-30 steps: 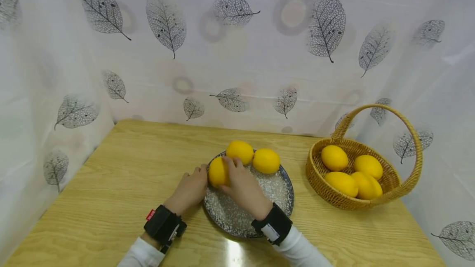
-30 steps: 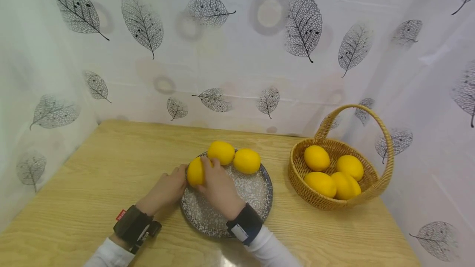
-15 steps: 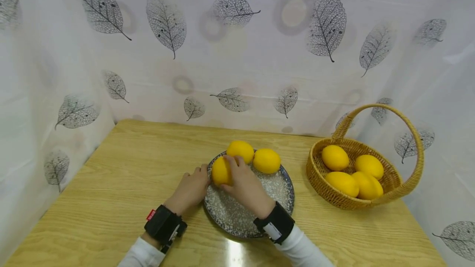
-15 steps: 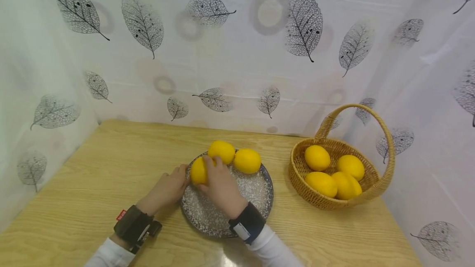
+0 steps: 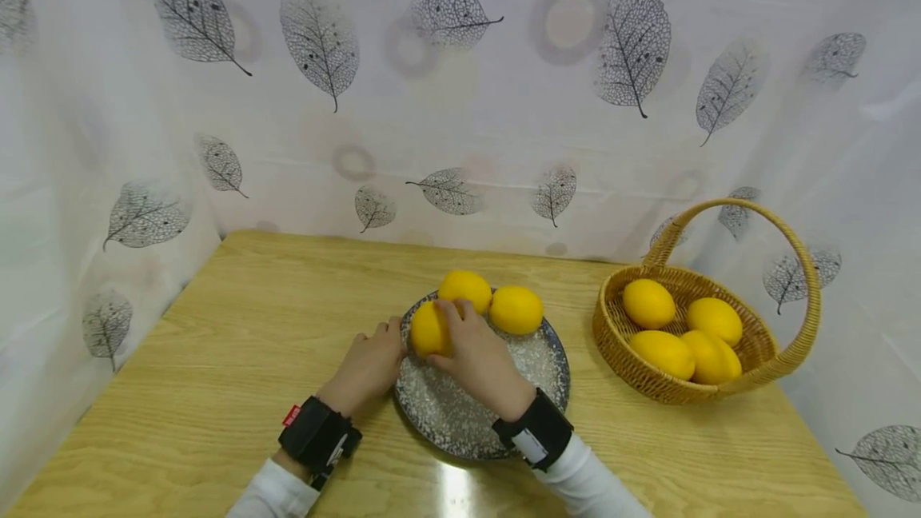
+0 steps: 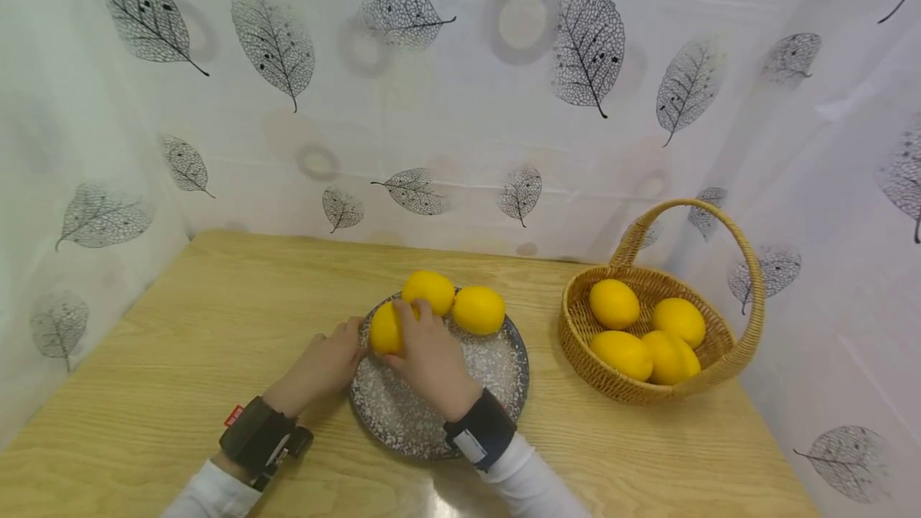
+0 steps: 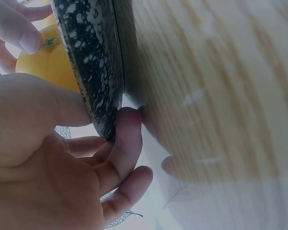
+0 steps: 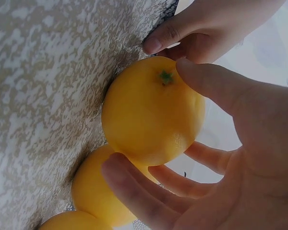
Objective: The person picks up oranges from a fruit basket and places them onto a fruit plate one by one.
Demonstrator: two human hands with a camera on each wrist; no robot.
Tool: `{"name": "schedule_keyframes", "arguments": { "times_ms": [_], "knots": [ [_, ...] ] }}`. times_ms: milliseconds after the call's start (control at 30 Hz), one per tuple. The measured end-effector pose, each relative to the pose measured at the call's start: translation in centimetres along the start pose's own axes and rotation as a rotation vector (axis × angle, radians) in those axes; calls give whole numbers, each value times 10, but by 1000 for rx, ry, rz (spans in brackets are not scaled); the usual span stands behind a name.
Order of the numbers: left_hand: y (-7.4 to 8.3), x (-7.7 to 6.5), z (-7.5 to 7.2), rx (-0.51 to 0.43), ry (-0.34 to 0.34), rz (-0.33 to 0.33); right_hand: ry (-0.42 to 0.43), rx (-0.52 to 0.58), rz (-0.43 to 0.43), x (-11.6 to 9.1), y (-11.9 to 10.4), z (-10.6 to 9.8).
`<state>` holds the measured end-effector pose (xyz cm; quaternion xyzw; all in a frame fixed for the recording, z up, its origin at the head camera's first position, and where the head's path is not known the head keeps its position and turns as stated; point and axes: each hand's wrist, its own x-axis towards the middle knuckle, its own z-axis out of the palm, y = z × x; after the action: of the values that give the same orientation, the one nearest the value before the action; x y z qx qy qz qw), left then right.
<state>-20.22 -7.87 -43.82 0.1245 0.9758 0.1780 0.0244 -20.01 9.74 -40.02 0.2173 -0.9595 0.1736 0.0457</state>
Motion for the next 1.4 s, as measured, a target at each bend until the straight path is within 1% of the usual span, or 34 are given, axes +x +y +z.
{"name": "schedule_keyframes", "arguments": {
  "times_ms": [233,400,633,833,967,1067,1233,1400],
  "knots": [
    [2,-2,-2,2,-13,-6,-10,-19,5,-1,-1,0],
    [2,-2,-2,13,-39,-10,-13,-16,13,-1,-2,0],
    [0,0,-2,15,-64,-23,2,-28,3,-1,-4,-1],
    [-4,0,-4,37,-37,14,-11,-21,9,0,-3,-2],
    [-6,0,-6,45,-14,23,-32,10,22,1,-2,-3],
    [-6,0,-7,42,-12,27,-40,25,31,1,-2,-6],
    [-5,0,-8,14,-23,28,-40,57,22,-3,-2,-16],
    [-6,-2,-10,15,-11,49,-53,56,8,-5,4,-27]
  ]
}}
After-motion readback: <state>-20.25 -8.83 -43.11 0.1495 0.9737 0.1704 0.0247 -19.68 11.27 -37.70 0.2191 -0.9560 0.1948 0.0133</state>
